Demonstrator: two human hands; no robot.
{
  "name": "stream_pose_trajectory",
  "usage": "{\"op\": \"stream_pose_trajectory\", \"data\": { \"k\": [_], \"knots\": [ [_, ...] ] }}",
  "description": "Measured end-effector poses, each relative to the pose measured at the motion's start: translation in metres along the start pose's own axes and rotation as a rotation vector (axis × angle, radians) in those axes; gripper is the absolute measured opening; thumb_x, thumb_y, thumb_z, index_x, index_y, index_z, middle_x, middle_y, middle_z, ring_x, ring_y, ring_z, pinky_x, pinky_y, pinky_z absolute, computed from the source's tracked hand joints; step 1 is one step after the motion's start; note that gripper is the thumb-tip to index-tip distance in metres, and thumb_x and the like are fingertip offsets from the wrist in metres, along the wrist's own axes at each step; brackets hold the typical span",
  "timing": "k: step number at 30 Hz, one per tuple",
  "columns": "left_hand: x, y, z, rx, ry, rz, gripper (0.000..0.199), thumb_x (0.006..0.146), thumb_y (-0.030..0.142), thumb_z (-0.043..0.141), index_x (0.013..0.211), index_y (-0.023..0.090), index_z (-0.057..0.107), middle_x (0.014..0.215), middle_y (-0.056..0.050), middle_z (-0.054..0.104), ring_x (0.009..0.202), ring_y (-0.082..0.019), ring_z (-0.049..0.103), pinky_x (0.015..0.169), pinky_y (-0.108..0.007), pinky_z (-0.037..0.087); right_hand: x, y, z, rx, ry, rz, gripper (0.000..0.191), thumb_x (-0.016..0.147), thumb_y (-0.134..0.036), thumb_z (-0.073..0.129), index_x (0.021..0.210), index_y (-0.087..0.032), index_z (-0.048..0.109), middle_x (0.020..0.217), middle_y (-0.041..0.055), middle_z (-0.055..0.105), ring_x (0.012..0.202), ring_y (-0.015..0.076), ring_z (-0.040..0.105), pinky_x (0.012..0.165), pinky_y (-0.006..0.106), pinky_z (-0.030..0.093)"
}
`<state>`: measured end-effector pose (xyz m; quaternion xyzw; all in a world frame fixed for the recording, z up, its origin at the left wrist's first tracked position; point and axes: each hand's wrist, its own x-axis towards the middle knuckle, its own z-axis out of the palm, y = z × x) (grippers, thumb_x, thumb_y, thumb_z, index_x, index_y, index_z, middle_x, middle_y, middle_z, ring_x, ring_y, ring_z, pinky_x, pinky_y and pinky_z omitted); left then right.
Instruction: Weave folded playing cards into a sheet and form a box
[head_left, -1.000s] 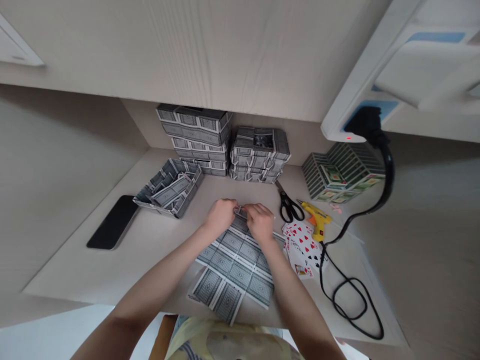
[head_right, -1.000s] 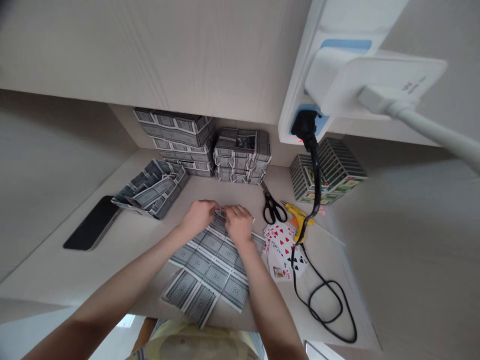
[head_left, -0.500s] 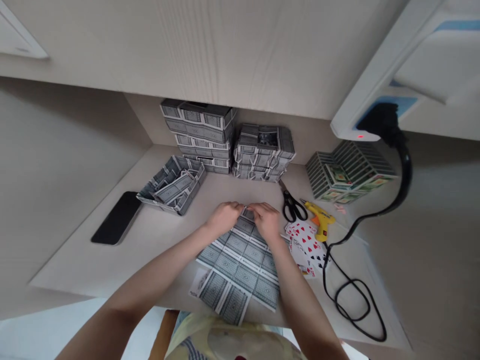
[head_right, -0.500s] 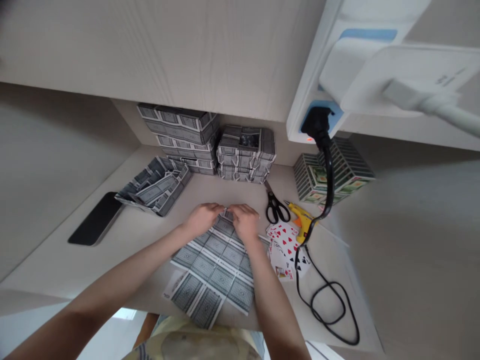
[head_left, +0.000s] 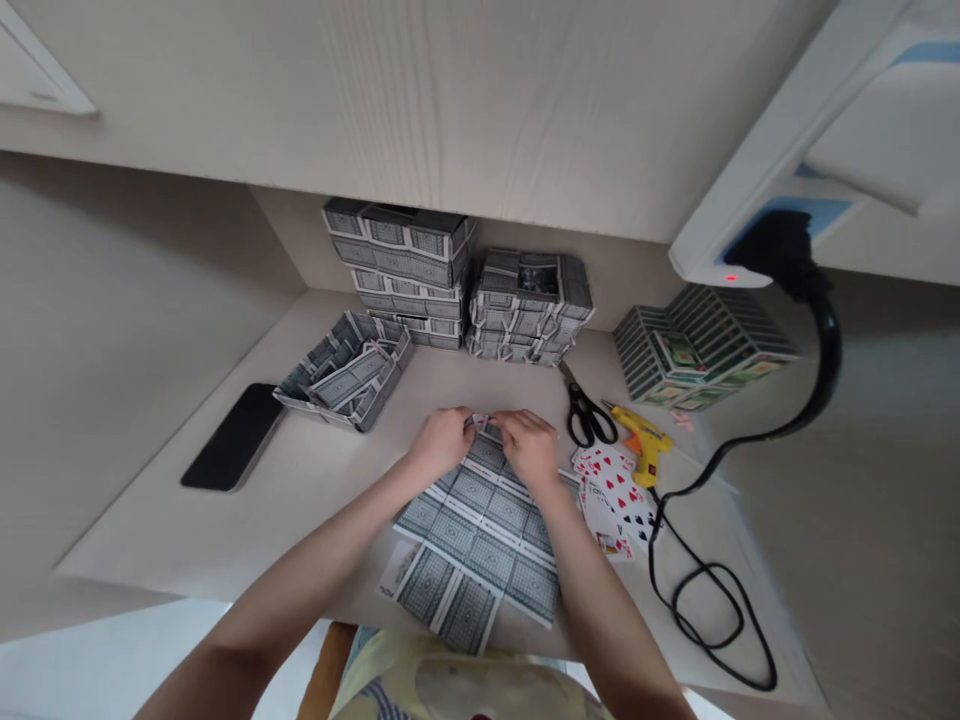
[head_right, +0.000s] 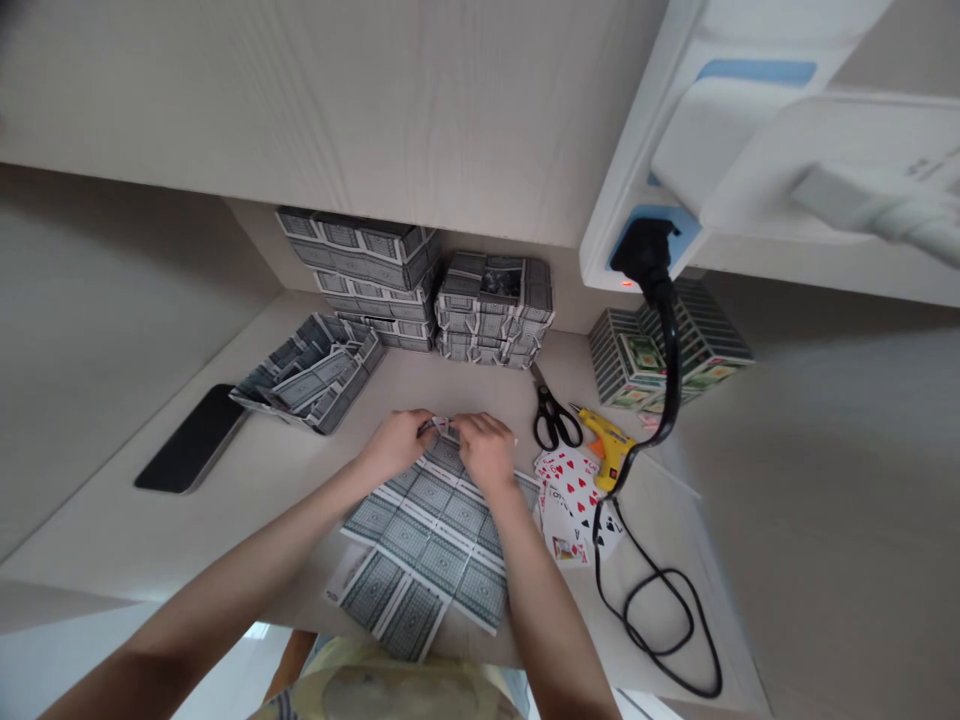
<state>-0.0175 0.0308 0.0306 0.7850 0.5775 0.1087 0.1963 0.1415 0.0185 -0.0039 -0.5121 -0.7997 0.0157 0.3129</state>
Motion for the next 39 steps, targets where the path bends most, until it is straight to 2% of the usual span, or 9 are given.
{"op": "stream_pose_trajectory", "data": {
  "k": [8, 13, 16, 18, 23, 27, 30, 36, 39],
  "knots": [
    [-0.003, 0.01, 0.0, 0.027, 0.015, 0.027, 0.026, 0.081, 0.015, 0.04, 0.091, 0.016, 0.064, 0.087, -0.008, 0.068, 0.08, -0.017, 0.064, 0.073, -0.025, 0.046, 0.001, -0.006, -0.001, -0.025, -0.029, -0.007, 0.023, 0.081, -0.01, 0.045, 0.086, -0.019, 0.065, 0.082, 0.0026, 0.068, 0.077, 0.0135, 0.057, 0.07, 0.024, 0.04],
    [-0.003, 0.018, 0.005, 0.095, 0.019, -0.032, 0.028, 0.08, 0.011, 0.039, 0.099, 0.013, 0.06, 0.082, -0.011, 0.068, 0.077, -0.019, 0.065, 0.068, -0.026, 0.047, 0.004, -0.011, 0.001, -0.096, -0.016, 0.03, 0.022, 0.082, -0.012, 0.045, 0.086, -0.018, 0.065, 0.077, 0.0046, 0.066, 0.076, 0.0149, 0.057, 0.068, 0.025, 0.038],
    [-0.003, 0.013, 0.009, 0.004, 0.033, -0.017, 0.038, 0.078, 0.011, 0.043, 0.114, 0.013, 0.052, 0.095, -0.012, 0.067, 0.087, -0.018, 0.063, 0.076, -0.025, 0.047, 0.006, -0.014, -0.005, -0.13, -0.059, 0.052, 0.02, 0.083, -0.016, 0.045, 0.087, -0.019, 0.064, 0.078, 0.0049, 0.066, 0.076, 0.0155, 0.057, 0.068, 0.025, 0.037],
    [-0.003, 0.007, 0.01, -0.056, 0.05, -0.031, 0.041, 0.076, 0.011, 0.045, 0.116, 0.013, 0.051, 0.103, -0.012, 0.065, 0.094, -0.017, 0.061, 0.081, -0.025, 0.045, 0.007, -0.015, -0.013, -0.176, -0.123, 0.071, 0.017, 0.083, -0.019, 0.047, 0.09, -0.02, 0.063, 0.08, 0.0054, 0.066, 0.076, 0.0165, 0.057, 0.066, 0.026, 0.037],
    [-0.001, 0.002, 0.005, -0.095, 0.041, -0.044, 0.027, 0.075, 0.014, 0.044, 0.095, 0.016, 0.063, 0.093, -0.009, 0.068, 0.086, -0.018, 0.063, 0.074, -0.025, 0.046, 0.009, -0.019, -0.023, -0.328, -0.301, 0.187, 0.013, 0.08, -0.02, 0.05, 0.085, -0.021, 0.061, 0.075, 0.0058, 0.067, 0.065, 0.018, 0.059, 0.054, 0.027, 0.033],
    [-0.001, 0.005, 0.003, -0.134, 0.021, -0.074, 0.022, 0.073, 0.013, 0.044, 0.079, 0.015, 0.065, 0.079, -0.007, 0.068, 0.075, -0.017, 0.063, 0.067, -0.024, 0.046, 0.009, -0.022, -0.016, -0.339, -0.326, 0.142, 0.016, 0.079, -0.015, 0.046, 0.078, -0.018, 0.062, 0.074, 0.008, 0.066, 0.066, 0.0176, 0.06, 0.054, 0.027, 0.033],
    [-0.001, 0.003, 0.006, -0.245, 0.009, -0.087, 0.026, 0.07, 0.009, 0.045, 0.085, 0.015, 0.065, 0.084, -0.006, 0.068, 0.08, -0.016, 0.062, 0.07, -0.023, 0.046, 0.009, -0.02, -0.012, -0.327, -0.306, 0.133, 0.017, 0.078, -0.013, 0.046, 0.079, -0.018, 0.062, 0.075, 0.0083, 0.066, 0.069, 0.0178, 0.06, 0.057, 0.026, 0.034],
    [-0.01, -0.002, 0.006, -0.75, -0.11, 0.071, 0.052, 0.062, -0.001, 0.04, 0.109, 0.013, 0.056, 0.105, -0.002, 0.064, 0.096, -0.013, 0.058, 0.085, -0.024, 0.044, 0.01, -0.014, -0.014, -0.325, -0.313, 0.176, 0.017, 0.082, -0.022, 0.045, 0.09, -0.022, 0.061, 0.075, 0.0063, 0.067, 0.066, 0.0172, 0.06, 0.054, 0.025, 0.033],
    [-0.018, 0.003, 0.011, -0.857, -0.113, 0.074, 0.061, 0.06, -0.003, 0.038, 0.118, 0.014, 0.049, 0.114, -0.002, 0.059, 0.105, -0.014, 0.054, 0.092, -0.028, 0.041, 0.014, -0.017, -0.012, -0.342, -0.346, 0.187, 0.02, 0.084, -0.022, 0.043, 0.091, -0.021, 0.061, 0.076, 0.0076, 0.067, 0.068, 0.0176, 0.06, 0.056, 0.025, 0.035]
  ]
}}
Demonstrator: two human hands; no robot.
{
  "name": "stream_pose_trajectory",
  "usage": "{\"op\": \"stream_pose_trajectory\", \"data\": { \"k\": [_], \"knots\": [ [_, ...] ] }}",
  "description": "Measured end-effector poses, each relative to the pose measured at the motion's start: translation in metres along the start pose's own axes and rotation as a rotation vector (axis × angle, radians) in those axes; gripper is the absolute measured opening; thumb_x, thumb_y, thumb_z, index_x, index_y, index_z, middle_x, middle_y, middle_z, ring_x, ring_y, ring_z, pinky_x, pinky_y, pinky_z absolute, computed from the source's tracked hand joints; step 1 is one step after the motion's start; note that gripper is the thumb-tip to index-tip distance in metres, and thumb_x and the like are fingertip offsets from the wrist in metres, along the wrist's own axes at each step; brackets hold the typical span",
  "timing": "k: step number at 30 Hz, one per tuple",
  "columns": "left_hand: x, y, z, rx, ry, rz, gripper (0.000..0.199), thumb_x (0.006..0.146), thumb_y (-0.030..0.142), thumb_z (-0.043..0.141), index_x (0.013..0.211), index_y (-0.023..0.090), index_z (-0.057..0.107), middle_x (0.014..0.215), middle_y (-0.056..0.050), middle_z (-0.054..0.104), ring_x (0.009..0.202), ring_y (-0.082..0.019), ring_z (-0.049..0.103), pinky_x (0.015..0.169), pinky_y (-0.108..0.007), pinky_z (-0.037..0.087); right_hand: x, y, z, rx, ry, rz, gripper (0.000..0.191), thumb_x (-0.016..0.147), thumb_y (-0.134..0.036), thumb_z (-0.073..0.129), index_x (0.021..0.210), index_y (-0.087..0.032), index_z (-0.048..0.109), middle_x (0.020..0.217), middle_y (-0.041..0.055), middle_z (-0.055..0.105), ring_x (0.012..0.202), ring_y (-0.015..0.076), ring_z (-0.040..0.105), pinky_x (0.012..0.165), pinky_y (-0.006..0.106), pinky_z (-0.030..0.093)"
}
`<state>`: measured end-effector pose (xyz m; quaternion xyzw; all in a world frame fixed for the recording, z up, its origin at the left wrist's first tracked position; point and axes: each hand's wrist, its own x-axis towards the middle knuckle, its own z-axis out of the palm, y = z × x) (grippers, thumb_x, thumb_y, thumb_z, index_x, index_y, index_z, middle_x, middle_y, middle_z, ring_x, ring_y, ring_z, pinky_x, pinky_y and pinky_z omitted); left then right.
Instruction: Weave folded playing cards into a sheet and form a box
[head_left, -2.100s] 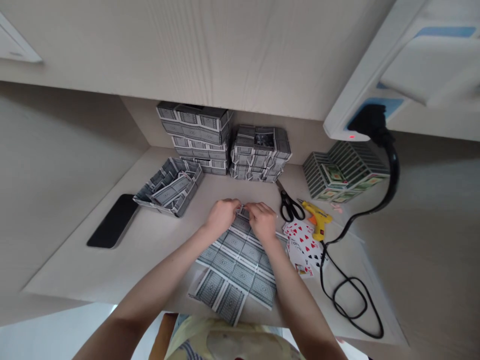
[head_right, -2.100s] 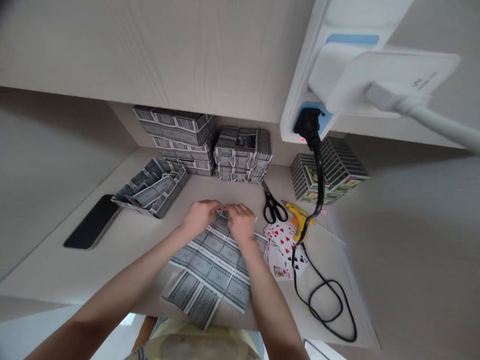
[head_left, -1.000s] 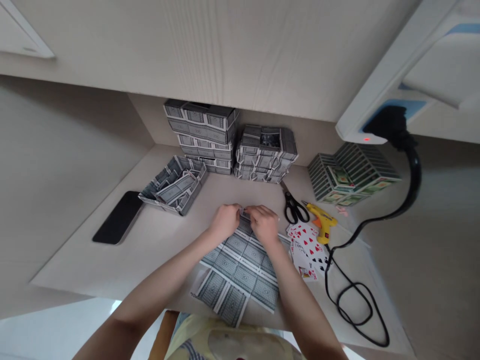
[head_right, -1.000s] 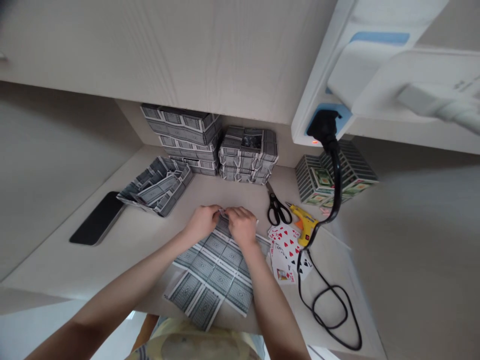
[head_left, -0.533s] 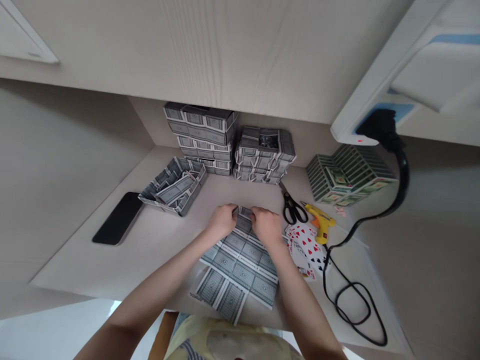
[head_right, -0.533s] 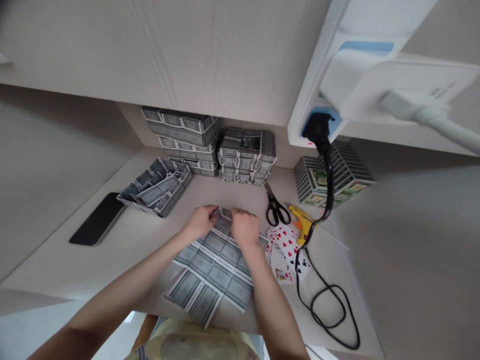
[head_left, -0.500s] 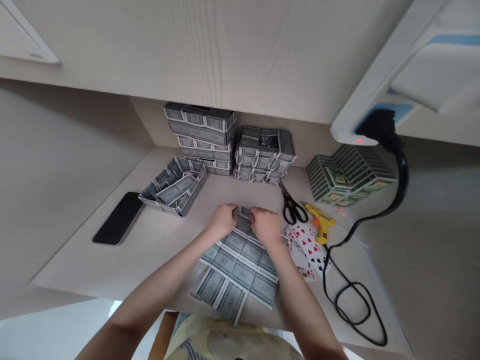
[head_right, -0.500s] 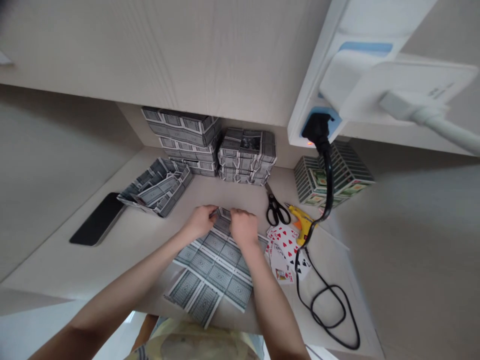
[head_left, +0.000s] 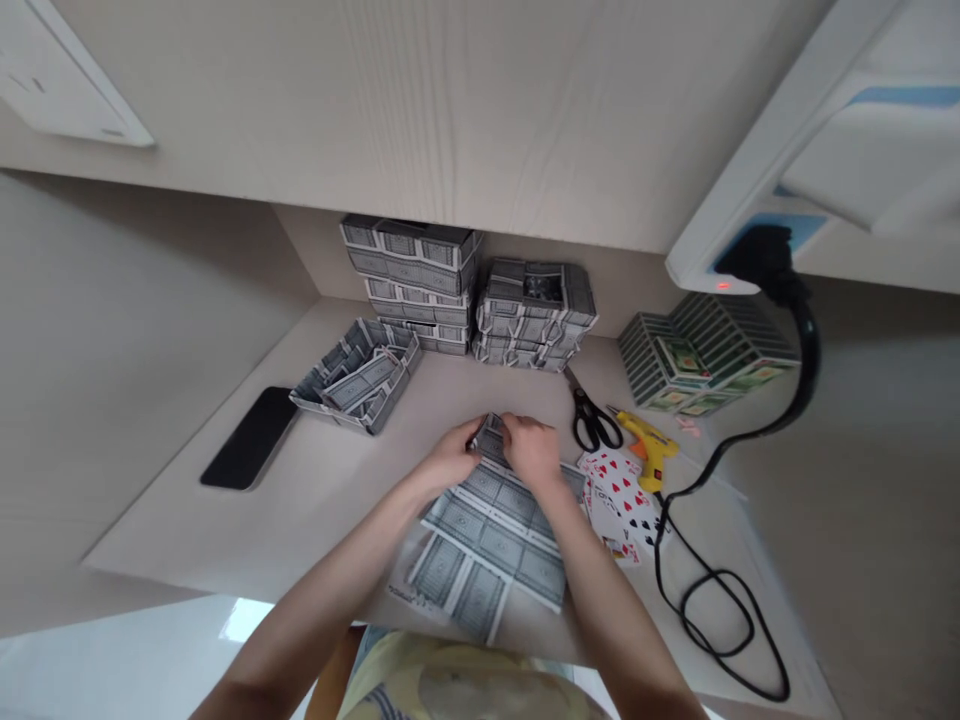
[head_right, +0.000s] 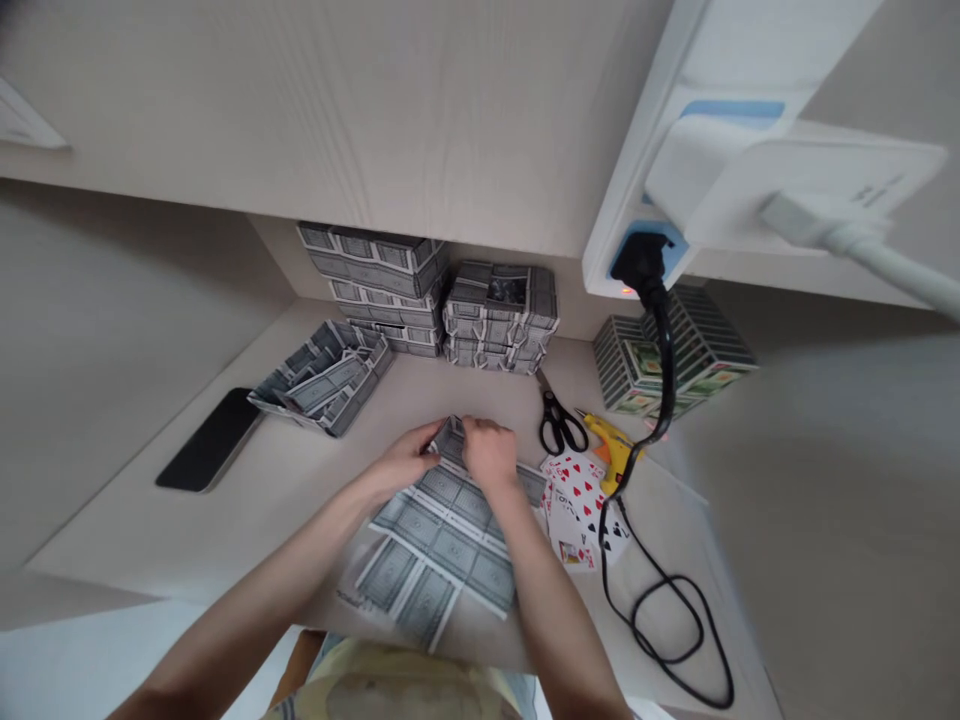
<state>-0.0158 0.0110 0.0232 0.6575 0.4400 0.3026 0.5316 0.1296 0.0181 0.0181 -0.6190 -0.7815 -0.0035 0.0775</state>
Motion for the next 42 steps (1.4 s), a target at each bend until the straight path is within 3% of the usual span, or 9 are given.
{"op": "stream_pose_trajectory", "data": {
  "k": [7, 13, 16, 21, 28, 32, 35, 38, 42],
  "knots": [
    [-0.006, -0.012, 0.007, 0.039, 0.227, -0.102, 0.07, 0.063, -0.001, 0.039, 0.131, 0.012, 0.036, 0.135, -0.009, 0.041, 0.125, -0.018, 0.035, 0.108, -0.032, 0.021, -0.004, 0.026, -0.017, 0.173, 0.062, -0.061, 0.035, 0.077, -0.022, 0.055, 0.112, -0.021, 0.054, 0.1, 0.0086, 0.064, 0.097, 0.0221, 0.056, 0.08, 0.031, 0.041],
    [-0.001, -0.015, -0.022, -0.064, 0.219, -0.063, 0.077, 0.066, 0.009, 0.054, 0.136, 0.019, 0.024, 0.129, -0.009, 0.046, 0.118, -0.018, 0.044, 0.102, -0.034, 0.031, -0.011, 0.069, 0.006, 0.617, 0.216, 0.11, 0.048, 0.068, -0.025, 0.063, 0.114, -0.018, 0.052, 0.102, 0.0087, 0.063, 0.09, 0.0203, 0.059, 0.081, 0.033, 0.046],
    [0.013, -0.017, -0.027, -0.044, 0.247, -0.039, 0.07, 0.065, 0.017, 0.061, 0.13, 0.019, 0.035, 0.12, -0.01, 0.053, 0.111, -0.019, 0.049, 0.097, -0.035, 0.035, -0.004, 0.062, 0.026, 0.77, 0.203, 0.104, 0.039, 0.067, -0.025, 0.06, 0.106, -0.018, 0.055, 0.093, 0.0058, 0.065, 0.075, 0.0166, 0.061, 0.07, 0.028, 0.048],
    [0.033, -0.019, -0.018, 0.052, 0.188, 0.027, 0.024, 0.076, 0.027, 0.05, 0.093, 0.016, 0.063, 0.095, -0.005, 0.065, 0.091, -0.017, 0.058, 0.085, -0.03, 0.043, 0.007, 0.036, 0.04, 0.676, 0.24, 0.214, 0.009, 0.068, -0.026, 0.055, 0.071, -0.019, 0.06, 0.054, -0.0026, 0.058, 0.049, 0.0126, 0.051, 0.05, 0.022, 0.038],
    [0.033, -0.009, -0.011, 0.279, 0.247, 0.084, 0.027, 0.083, 0.023, 0.04, 0.094, 0.016, 0.063, 0.099, -0.005, 0.065, 0.095, -0.016, 0.057, 0.086, -0.028, 0.043, 0.007, 0.027, 0.039, 0.549, 0.283, 0.221, 0.012, 0.073, -0.024, 0.05, 0.068, -0.022, 0.06, 0.066, 0.0004, 0.065, 0.06, 0.0156, 0.057, 0.057, 0.024, 0.04],
    [0.007, 0.008, -0.031, 0.486, 0.381, 0.155, 0.035, 0.086, 0.029, 0.036, 0.115, 0.016, 0.05, 0.116, -0.011, 0.055, 0.109, -0.019, 0.048, 0.095, -0.032, 0.036, 0.011, 0.04, 0.036, 0.615, 0.253, 0.045, 0.014, 0.074, -0.027, 0.054, 0.083, -0.021, 0.063, 0.081, 0.0035, 0.067, 0.074, 0.0182, 0.061, 0.069, 0.027, 0.045],
    [-0.034, 0.011, -0.059, 0.685, 0.475, 0.054, 0.031, 0.085, 0.027, 0.034, 0.107, 0.016, 0.053, 0.106, -0.011, 0.057, 0.1, -0.02, 0.053, 0.09, -0.034, 0.039, 0.009, 0.052, 0.036, 0.685, 0.298, 0.015, 0.031, 0.073, -0.027, 0.056, 0.102, -0.02, 0.059, 0.096, 0.0058, 0.066, 0.087, 0.0195, 0.06, 0.079, 0.031, 0.046],
    [-0.081, 0.008, -0.076, 0.727, 0.222, -0.143, 0.026, 0.078, 0.033, 0.044, 0.096, 0.019, 0.057, 0.098, -0.007, 0.059, 0.09, -0.021, 0.055, 0.081, -0.033, 0.042, 0.005, 0.059, 0.037, 0.73, 0.317, 0.071, 0.041, 0.072, -0.025, 0.057, 0.113, -0.02, 0.053, 0.095, 0.0053, 0.066, 0.084, 0.0193, 0.061, 0.079, 0.033, 0.048],
    [-0.123, 0.005, -0.056, 0.724, -0.079, -0.267, 0.057, 0.051, 0.035, 0.07, 0.105, 0.026, 0.054, 0.112, -0.005, 0.049, 0.107, -0.027, 0.042, 0.088, -0.034, 0.036, 0.0, 0.061, 0.035, 0.76, 0.353, 0.091, 0.033, 0.073, -0.027, 0.057, 0.105, -0.019, 0.058, 0.096, 0.0068, 0.066, 0.085, 0.0195, 0.062, 0.08, 0.034, 0.049]
  ]
}}
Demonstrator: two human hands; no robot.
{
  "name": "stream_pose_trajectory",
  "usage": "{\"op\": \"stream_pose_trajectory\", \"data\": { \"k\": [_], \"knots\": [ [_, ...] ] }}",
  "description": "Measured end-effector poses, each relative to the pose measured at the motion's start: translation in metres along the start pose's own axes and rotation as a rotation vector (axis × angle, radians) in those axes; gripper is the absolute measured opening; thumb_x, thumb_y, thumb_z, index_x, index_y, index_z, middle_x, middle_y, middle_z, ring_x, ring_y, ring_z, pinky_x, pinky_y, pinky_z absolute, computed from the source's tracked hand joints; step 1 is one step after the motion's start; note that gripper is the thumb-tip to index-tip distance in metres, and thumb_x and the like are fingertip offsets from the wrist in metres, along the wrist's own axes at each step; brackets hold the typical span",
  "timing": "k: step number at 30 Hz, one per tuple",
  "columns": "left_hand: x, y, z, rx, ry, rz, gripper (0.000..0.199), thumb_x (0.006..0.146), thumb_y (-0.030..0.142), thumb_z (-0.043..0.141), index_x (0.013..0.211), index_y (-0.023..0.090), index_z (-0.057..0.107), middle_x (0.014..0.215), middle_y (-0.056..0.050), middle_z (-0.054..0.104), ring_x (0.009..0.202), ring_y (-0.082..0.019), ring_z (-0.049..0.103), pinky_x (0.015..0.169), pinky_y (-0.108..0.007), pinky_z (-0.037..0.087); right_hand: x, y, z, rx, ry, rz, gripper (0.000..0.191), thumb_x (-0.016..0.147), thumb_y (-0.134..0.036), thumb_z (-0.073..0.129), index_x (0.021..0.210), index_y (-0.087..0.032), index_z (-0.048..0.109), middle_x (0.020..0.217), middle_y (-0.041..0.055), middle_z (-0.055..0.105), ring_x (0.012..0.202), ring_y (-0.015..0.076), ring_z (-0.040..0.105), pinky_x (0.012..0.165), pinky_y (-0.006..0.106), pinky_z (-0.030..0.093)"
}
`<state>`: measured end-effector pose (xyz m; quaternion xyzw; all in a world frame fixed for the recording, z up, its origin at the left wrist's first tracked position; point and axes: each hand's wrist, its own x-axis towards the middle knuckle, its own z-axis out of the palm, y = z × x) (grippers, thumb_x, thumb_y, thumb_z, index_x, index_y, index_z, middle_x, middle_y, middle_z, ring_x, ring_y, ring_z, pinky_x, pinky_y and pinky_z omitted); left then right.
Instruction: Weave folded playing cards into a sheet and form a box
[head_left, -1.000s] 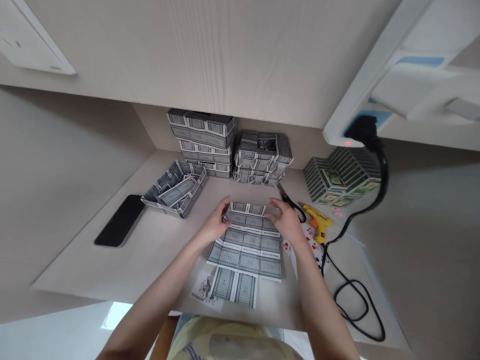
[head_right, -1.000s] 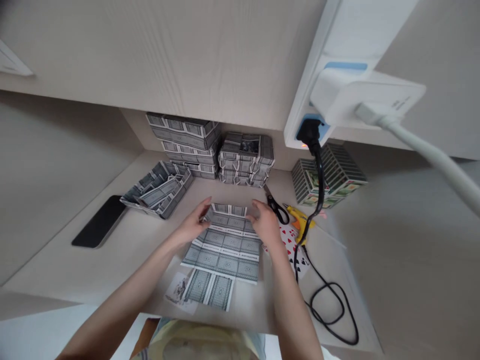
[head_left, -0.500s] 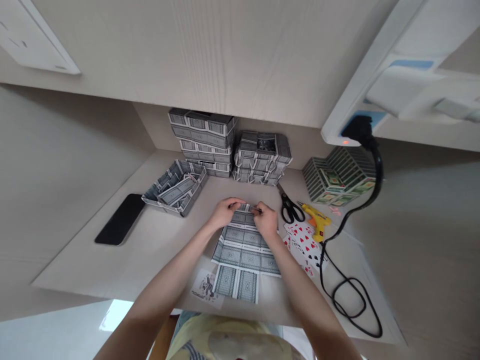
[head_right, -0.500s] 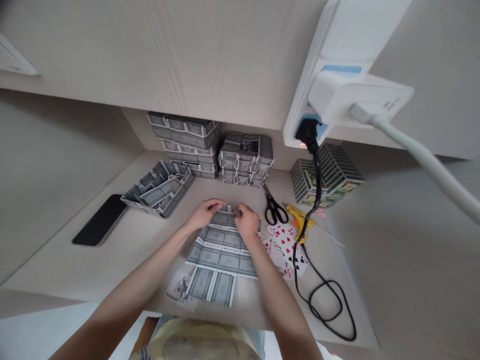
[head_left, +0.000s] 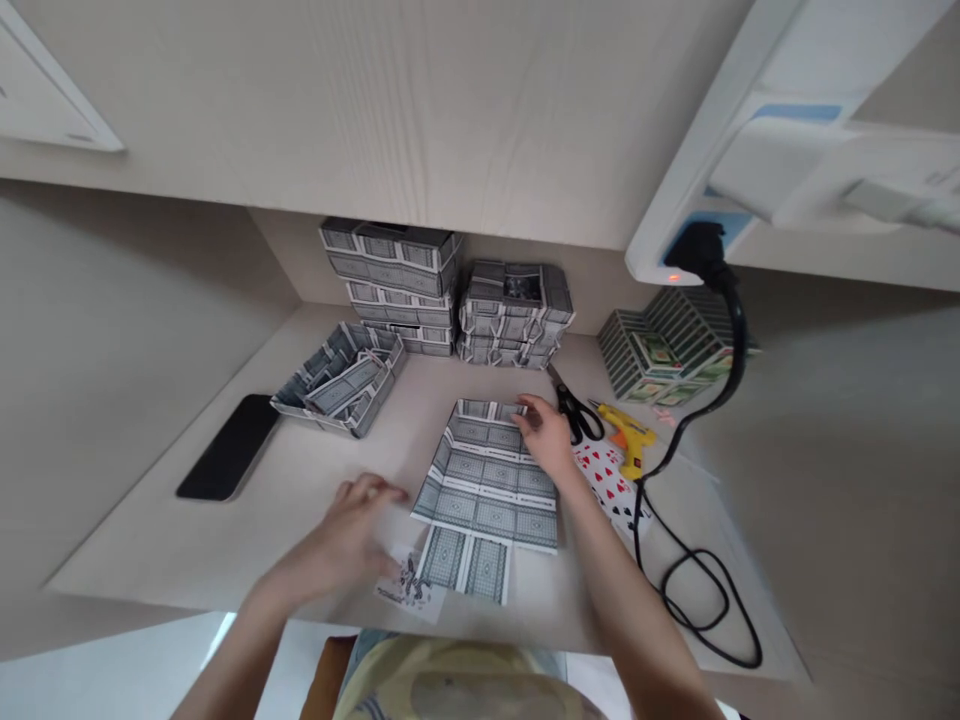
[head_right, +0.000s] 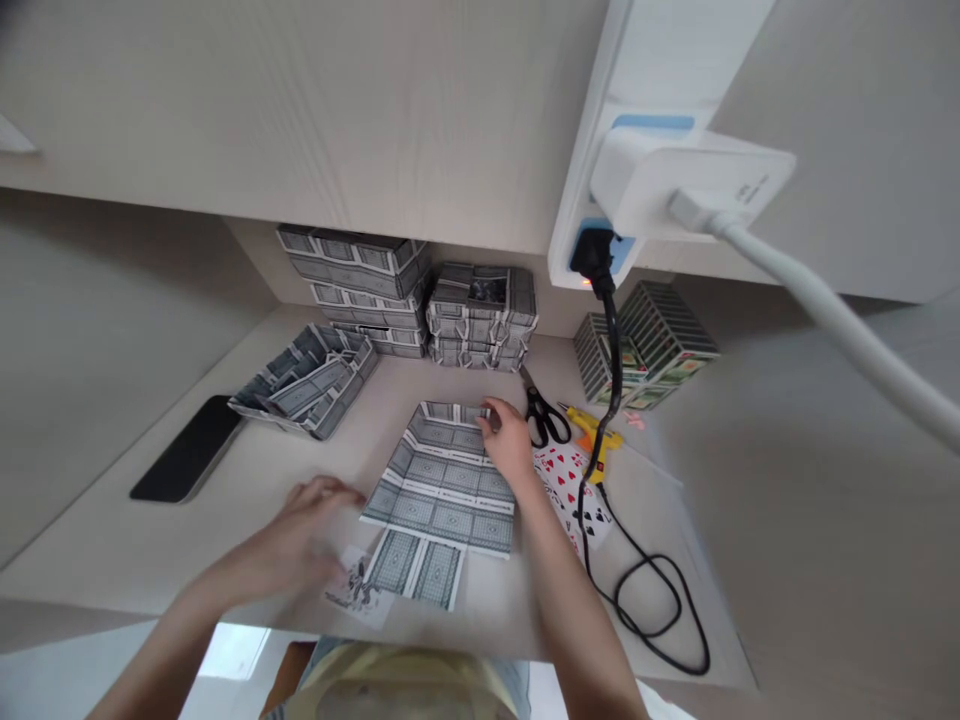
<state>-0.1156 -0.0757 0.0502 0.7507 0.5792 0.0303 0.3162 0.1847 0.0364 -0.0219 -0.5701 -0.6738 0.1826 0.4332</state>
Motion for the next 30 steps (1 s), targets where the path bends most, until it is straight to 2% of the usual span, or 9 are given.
{"op": "stream_pose_trajectory", "data": {
  "k": [3, 8, 12, 14, 19, 22, 25, 27, 30],
  "knots": [
    [-0.008, 0.015, 0.023, 0.023, -0.075, -0.076, 0.062, 0.044, 0.032, 0.071, 0.102, 0.025, 0.052, 0.115, -0.005, 0.043, 0.105, -0.028, 0.039, 0.087, -0.035, 0.035, -0.001, -0.004, -0.005, 0.007, 0.036, 0.007, 0.027, 0.074, -0.03, 0.056, 0.099, -0.019, 0.061, 0.096, 0.0075, 0.065, 0.084, 0.0198, 0.062, 0.078, 0.034, 0.049],
    [-0.002, 0.018, 0.029, 0.085, -0.084, -0.086, 0.028, 0.052, 0.029, 0.063, 0.076, 0.019, 0.051, 0.098, -0.004, 0.049, 0.094, -0.024, 0.045, 0.079, -0.031, 0.034, -0.005, -0.012, -0.018, 0.034, 0.08, 0.033, 0.025, 0.076, -0.034, 0.055, 0.093, -0.018, 0.062, 0.09, 0.0071, 0.066, 0.082, 0.0184, 0.062, 0.077, 0.032, 0.049],
    [0.004, 0.004, 0.006, 0.041, -0.108, -0.148, 0.017, 0.061, 0.022, 0.053, 0.076, 0.021, 0.045, 0.076, -0.001, 0.056, 0.071, -0.019, 0.053, 0.061, -0.026, 0.034, -0.01, -0.013, -0.025, 0.084, 0.098, 0.105, 0.027, 0.077, -0.038, 0.054, 0.092, -0.017, 0.062, 0.09, 0.0078, 0.066, 0.083, 0.0188, 0.062, 0.076, 0.033, 0.049],
    [0.007, -0.003, -0.011, 0.058, -0.051, -0.151, 0.016, 0.065, 0.021, 0.05, 0.08, 0.022, 0.045, 0.073, 0.001, 0.057, 0.068, -0.018, 0.054, 0.057, -0.025, 0.033, -0.012, -0.013, -0.027, 0.129, 0.11, 0.135, 0.029, 0.076, -0.04, 0.054, 0.093, -0.017, 0.061, 0.089, 0.0083, 0.066, 0.082, 0.0188, 0.062, 0.074, 0.032, 0.05],
    [0.021, 0.006, -0.056, 0.214, 0.34, -0.242, 0.013, 0.075, 0.023, 0.043, 0.087, 0.023, 0.049, 0.075, -0.003, 0.063, 0.067, -0.022, 0.058, 0.055, -0.027, 0.034, -0.012, -0.025, -0.031, 0.222, 0.206, 0.179, 0.037, 0.075, -0.041, 0.055, 0.102, -0.016, 0.057, 0.086, 0.008, 0.066, 0.08, 0.0183, 0.062, 0.07, 0.031, 0.05],
    [0.036, 0.035, -0.067, 0.041, 0.42, -0.052, 0.011, 0.078, 0.027, 0.045, 0.088, 0.024, 0.049, 0.083, 0.001, 0.066, 0.072, -0.018, 0.06, 0.062, -0.025, 0.039, -0.012, -0.049, -0.028, 0.315, 0.162, 0.156, 0.034, 0.074, -0.04, 0.057, 0.1, -0.018, 0.059, 0.086, 0.0068, 0.066, 0.08, 0.0177, 0.062, 0.069, 0.03, 0.05],
    [0.057, 0.071, -0.065, -0.108, 0.37, 0.142, 0.009, 0.077, 0.026, 0.049, 0.085, 0.023, 0.048, 0.078, 0.004, 0.067, 0.069, -0.014, 0.06, 0.063, -0.023, 0.04, -0.013, -0.075, -0.024, 0.488, -0.106, 0.058, 0.044, 0.066, -0.037, 0.066, 0.106, -0.02, 0.056, 0.091, 0.0054, 0.066, 0.08, 0.0172, 0.062, 0.067, 0.027, 0.05],
    [0.072, 0.091, -0.06, -0.178, 0.314, 0.245, 0.011, 0.076, 0.026, 0.051, 0.087, 0.022, 0.049, 0.074, 0.005, 0.067, 0.066, -0.013, 0.059, 0.063, -0.023, 0.04, -0.012, -0.083, -0.023, 0.472, -0.191, 0.071, 0.034, 0.063, -0.038, 0.068, 0.09, -0.017, 0.063, 0.078, 0.0034, 0.067, 0.07, 0.0162, 0.061, 0.06, 0.025, 0.049],
    [0.097, 0.106, -0.056, -0.238, 0.213, 0.362, 0.018, 0.075, 0.032, 0.055, 0.087, 0.02, 0.05, 0.071, 0.004, 0.065, 0.064, -0.012, 0.058, 0.062, -0.023, 0.041, -0.011, -0.075, -0.027, 0.416, -0.136, 0.188, 0.025, 0.065, -0.04, 0.065, 0.065, -0.015, 0.061, 0.053, -0.0006, 0.058, 0.048, 0.0119, 0.052, 0.046, 0.022, 0.044]
  ]
}}
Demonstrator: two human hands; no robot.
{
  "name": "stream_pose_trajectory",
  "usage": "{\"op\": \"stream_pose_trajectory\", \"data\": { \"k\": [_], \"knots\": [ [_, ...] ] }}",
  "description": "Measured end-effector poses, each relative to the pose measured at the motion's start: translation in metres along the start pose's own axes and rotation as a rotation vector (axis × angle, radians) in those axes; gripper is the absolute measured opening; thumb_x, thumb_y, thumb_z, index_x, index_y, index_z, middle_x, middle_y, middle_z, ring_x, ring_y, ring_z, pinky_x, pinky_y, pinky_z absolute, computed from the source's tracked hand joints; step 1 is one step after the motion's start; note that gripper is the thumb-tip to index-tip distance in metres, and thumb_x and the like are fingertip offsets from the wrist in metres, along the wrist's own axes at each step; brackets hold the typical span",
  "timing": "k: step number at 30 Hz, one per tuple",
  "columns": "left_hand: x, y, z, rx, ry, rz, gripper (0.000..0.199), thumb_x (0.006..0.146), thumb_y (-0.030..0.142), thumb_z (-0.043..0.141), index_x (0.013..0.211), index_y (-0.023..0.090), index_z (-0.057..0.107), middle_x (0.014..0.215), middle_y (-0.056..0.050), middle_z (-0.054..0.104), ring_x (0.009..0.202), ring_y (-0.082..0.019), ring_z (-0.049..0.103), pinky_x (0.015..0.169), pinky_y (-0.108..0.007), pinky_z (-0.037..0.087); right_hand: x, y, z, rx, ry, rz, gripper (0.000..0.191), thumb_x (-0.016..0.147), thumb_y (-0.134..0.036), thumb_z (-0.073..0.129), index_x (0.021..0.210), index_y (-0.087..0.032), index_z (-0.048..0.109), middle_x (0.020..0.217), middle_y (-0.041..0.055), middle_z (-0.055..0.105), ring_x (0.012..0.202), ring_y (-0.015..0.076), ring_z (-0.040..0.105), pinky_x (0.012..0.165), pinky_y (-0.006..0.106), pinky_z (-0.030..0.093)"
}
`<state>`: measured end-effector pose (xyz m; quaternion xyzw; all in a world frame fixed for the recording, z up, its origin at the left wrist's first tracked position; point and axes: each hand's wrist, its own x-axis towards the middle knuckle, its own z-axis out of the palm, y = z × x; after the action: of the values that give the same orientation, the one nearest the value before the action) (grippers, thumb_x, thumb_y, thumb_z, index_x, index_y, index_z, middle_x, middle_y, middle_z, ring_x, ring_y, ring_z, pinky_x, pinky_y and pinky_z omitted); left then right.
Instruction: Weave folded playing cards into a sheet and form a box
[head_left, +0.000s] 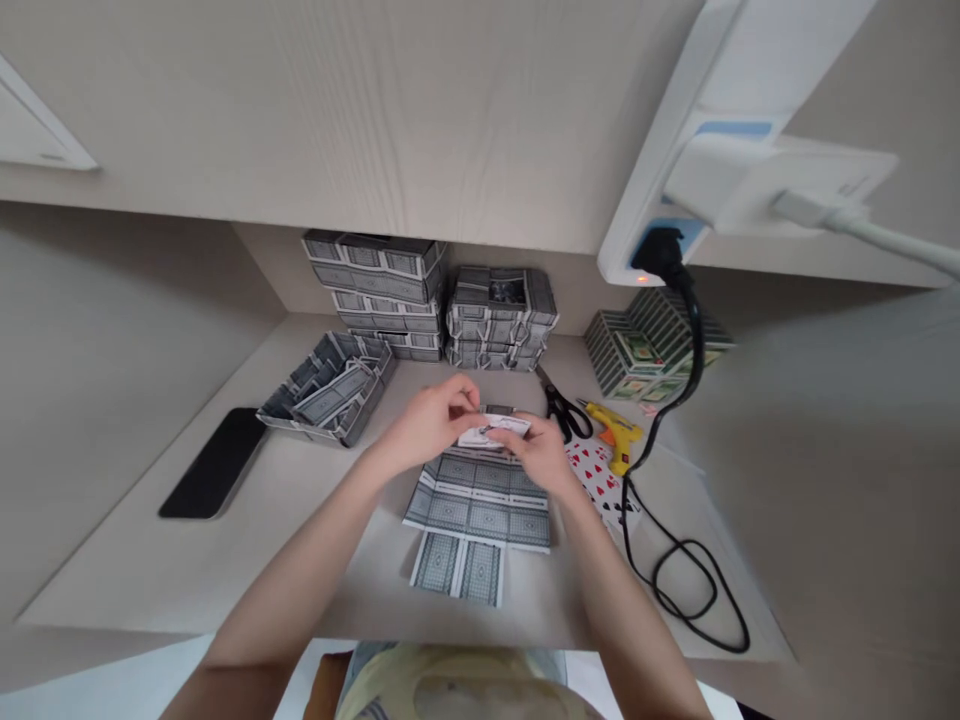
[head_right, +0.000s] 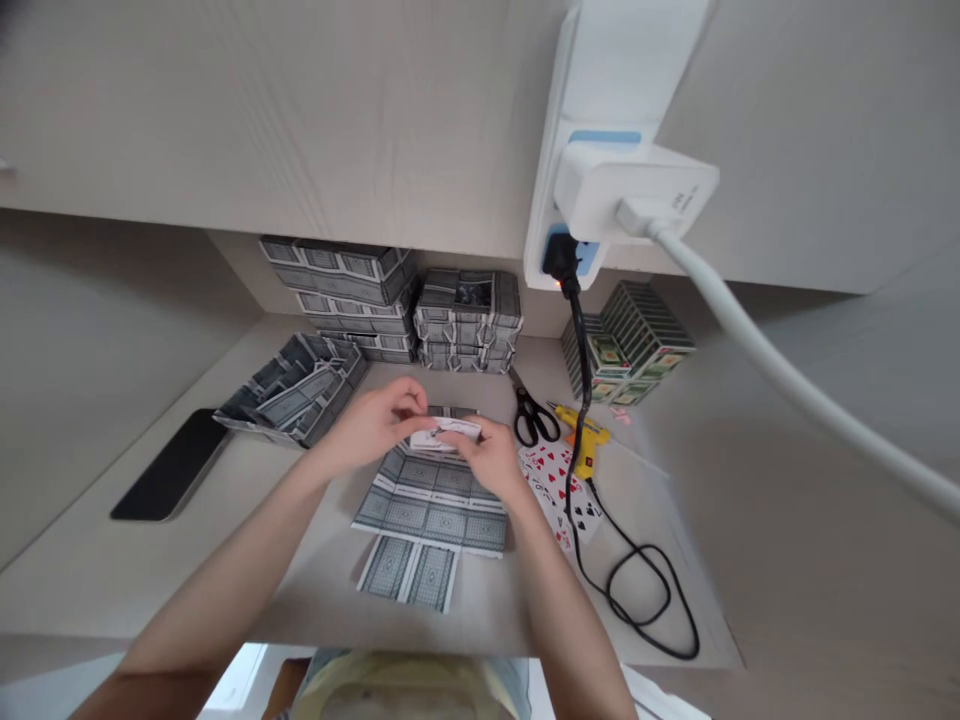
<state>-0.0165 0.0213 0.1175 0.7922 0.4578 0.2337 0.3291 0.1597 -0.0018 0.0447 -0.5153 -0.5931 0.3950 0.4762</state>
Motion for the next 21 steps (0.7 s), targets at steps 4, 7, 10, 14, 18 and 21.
{"op": "stream_pose_trajectory", "data": {
  "k": [4, 7, 10, 14, 18, 21],
  "knots": [
    [0.033, -0.017, 0.015, 0.115, 0.003, 0.152, 0.027, 0.07, 0.033, 0.061, 0.093, 0.02, 0.054, 0.101, -0.002, 0.062, 0.094, -0.018, 0.056, 0.079, -0.027, 0.041, 0.004, 0.027, -0.018, 0.081, 0.371, 0.055, 0.027, 0.068, -0.04, 0.061, 0.077, -0.015, 0.059, 0.065, 0.0015, 0.063, 0.049, 0.0115, 0.053, 0.044, 0.024, 0.047],
    [0.054, -0.034, 0.034, 0.284, -0.083, 0.18, 0.042, 0.062, 0.032, 0.069, 0.1, 0.021, 0.054, 0.108, -0.005, 0.06, 0.101, -0.023, 0.053, 0.082, -0.028, 0.04, 0.003, 0.049, -0.021, 0.073, 0.506, 0.064, 0.032, 0.073, -0.041, 0.055, 0.091, -0.015, 0.057, 0.079, 0.0053, 0.064, 0.054, 0.013, 0.056, 0.047, 0.026, 0.05],
    [0.069, -0.045, 0.053, 0.413, -0.227, 0.11, 0.042, 0.062, 0.029, 0.068, 0.102, 0.022, 0.057, 0.101, -0.006, 0.064, 0.093, -0.023, 0.058, 0.074, -0.027, 0.041, 0.0, 0.064, -0.017, 0.098, 0.465, 0.056, 0.033, 0.075, -0.041, 0.051, 0.095, -0.015, 0.055, 0.086, 0.0083, 0.065, 0.066, 0.0174, 0.061, 0.054, 0.031, 0.053],
    [0.072, -0.054, 0.06, 0.488, -0.255, 0.095, 0.014, 0.071, 0.025, 0.058, 0.083, 0.022, 0.063, 0.09, -0.007, 0.067, 0.088, -0.024, 0.06, 0.07, -0.027, 0.041, -0.003, 0.07, -0.018, 0.14, 0.436, 0.075, 0.031, 0.074, -0.041, 0.052, 0.091, -0.015, 0.057, 0.085, 0.0078, 0.066, 0.069, 0.0197, 0.063, 0.061, 0.035, 0.054],
    [0.059, -0.065, 0.05, 0.452, -0.181, 0.066, 0.015, 0.072, 0.029, 0.056, 0.082, 0.021, 0.063, 0.086, -0.007, 0.067, 0.083, -0.023, 0.06, 0.066, -0.027, 0.04, -0.005, 0.07, -0.023, 0.106, 0.405, 0.094, 0.026, 0.072, -0.038, 0.055, 0.086, -0.016, 0.058, 0.079, 0.0054, 0.066, 0.065, 0.0187, 0.063, 0.064, 0.034, 0.052],
    [0.047, -0.071, 0.042, 0.432, -0.149, 0.046, 0.015, 0.075, 0.031, 0.053, 0.08, 0.021, 0.063, 0.083, -0.006, 0.067, 0.077, -0.022, 0.06, 0.062, -0.026, 0.039, -0.004, 0.069, -0.023, -0.037, 0.358, 0.061, 0.023, 0.073, -0.037, 0.054, 0.081, -0.017, 0.061, 0.074, 0.0039, 0.066, 0.066, 0.0186, 0.062, 0.065, 0.032, 0.049]
  ]
}}
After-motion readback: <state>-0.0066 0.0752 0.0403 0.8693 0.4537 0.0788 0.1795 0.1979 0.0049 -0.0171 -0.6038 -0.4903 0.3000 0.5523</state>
